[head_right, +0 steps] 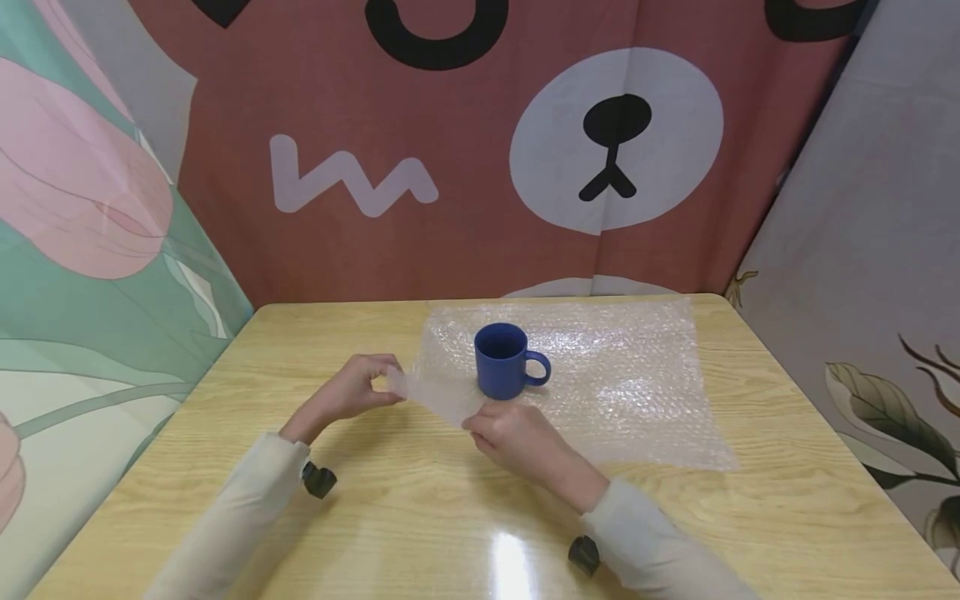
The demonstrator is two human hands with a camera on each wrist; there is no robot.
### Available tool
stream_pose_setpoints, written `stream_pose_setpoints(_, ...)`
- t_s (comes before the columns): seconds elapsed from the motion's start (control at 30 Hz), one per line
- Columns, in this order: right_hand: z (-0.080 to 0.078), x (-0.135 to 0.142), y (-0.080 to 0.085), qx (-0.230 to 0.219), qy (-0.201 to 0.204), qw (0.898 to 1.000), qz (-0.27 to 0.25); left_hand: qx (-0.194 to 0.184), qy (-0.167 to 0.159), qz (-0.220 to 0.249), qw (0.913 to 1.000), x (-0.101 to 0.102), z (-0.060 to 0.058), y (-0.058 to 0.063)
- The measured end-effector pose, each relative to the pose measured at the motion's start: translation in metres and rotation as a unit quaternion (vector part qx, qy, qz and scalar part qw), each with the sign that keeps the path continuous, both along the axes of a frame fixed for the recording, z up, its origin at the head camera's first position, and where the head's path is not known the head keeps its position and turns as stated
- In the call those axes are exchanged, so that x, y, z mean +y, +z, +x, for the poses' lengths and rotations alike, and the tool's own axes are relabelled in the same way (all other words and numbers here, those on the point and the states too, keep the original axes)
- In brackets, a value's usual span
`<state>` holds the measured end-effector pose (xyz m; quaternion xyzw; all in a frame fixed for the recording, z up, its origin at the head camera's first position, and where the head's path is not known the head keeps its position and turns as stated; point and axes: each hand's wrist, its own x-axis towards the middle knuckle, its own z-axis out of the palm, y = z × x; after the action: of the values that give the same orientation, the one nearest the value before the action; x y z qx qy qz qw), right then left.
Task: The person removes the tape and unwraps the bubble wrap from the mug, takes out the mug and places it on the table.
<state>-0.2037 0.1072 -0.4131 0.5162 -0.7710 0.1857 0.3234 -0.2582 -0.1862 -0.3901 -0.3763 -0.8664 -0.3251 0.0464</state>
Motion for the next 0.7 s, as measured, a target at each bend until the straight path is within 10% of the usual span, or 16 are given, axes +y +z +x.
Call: stream_pose_setpoints(0.7,0.011,-0.008,-0.009,-0.03,0.006,0.997,0.068,0.032,-0.04,-0.065,0.9966,-0.008,0.008,-0.007)
